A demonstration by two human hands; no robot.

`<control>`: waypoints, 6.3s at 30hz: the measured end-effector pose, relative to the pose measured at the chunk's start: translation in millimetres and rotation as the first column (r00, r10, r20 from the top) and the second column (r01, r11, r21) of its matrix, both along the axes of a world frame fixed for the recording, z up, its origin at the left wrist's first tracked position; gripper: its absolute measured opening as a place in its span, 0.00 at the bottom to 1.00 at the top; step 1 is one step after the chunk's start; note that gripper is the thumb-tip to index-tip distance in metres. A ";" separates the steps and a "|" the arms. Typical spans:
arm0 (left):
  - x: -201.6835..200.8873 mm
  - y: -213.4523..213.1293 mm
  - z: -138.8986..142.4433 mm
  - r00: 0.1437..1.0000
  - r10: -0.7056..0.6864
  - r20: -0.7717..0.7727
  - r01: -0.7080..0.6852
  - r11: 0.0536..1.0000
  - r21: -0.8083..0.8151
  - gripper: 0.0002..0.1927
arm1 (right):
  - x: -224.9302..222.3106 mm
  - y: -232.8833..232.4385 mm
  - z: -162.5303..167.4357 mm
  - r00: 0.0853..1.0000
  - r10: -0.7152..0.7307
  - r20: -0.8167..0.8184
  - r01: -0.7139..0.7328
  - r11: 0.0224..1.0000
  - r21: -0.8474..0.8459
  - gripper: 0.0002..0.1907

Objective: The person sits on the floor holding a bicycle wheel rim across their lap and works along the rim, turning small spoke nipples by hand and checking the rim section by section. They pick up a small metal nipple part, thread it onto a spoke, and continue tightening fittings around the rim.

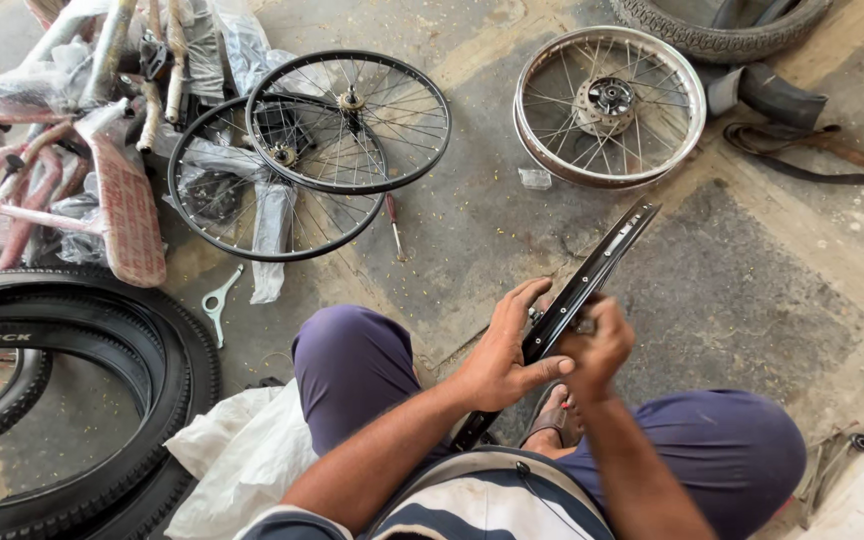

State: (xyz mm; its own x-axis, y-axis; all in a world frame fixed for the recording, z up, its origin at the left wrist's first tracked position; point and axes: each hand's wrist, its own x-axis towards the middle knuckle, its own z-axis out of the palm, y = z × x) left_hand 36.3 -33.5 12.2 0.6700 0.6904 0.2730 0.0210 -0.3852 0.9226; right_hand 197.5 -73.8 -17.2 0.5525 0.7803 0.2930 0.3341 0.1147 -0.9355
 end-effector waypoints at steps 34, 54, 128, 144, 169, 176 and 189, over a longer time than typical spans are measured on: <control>-1.8 -15.1 -5.8 0.998 0.052 -0.024 -0.051 0.998 0.035 0.52 | 32.4 -12.0 -2.8 0.658 0.535 -0.531 -0.652 0.757 -0.046 0.21; 1.1 -11.2 -8.6 0.999 0.004 -0.038 -0.005 1.000 -0.027 0.54 | 40.0 -32.2 -12.8 0.777 0.487 -0.398 -0.416 0.873 0.255 0.11; -2.0 -21.5 -4.3 1.000 0.000 -0.018 -0.001 0.998 -0.065 0.54 | 19.3 -46.6 -17.6 0.974 0.148 0.170 -0.164 0.983 0.082 0.11; -1.8 -22.1 -2.1 1.000 -0.008 -0.011 0.007 0.996 -0.094 0.52 | 16.8 -27.5 5.0 0.730 -0.092 0.678 -0.015 0.988 0.151 0.16; -1.4 -22.4 -7.3 1.000 0.001 0.003 0.000 0.997 -0.076 0.53 | 11.4 -24.1 -4.2 0.726 -0.204 0.657 0.032 0.964 0.264 0.17; -2.4 -19.4 -5.1 1.000 0.000 0.005 0.001 0.995 -0.100 0.54 | 37.9 -44.3 -21.9 0.854 0.433 -0.287 -0.411 0.901 0.138 0.11; -2.1 -20.2 -5.5 1.000 -0.006 -0.008 0.005 0.994 -0.107 0.53 | 26.9 -22.7 30.0 0.838 0.192 0.510 -0.182 0.981 -0.071 0.19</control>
State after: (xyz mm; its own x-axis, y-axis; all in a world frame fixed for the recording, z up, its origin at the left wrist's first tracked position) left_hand 34.2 -53.7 6.7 0.6757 0.7117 0.1922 0.0271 -0.2845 0.9583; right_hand 224.5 -96.5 12.8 0.1704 0.8618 0.4778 0.7403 0.2081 -0.6393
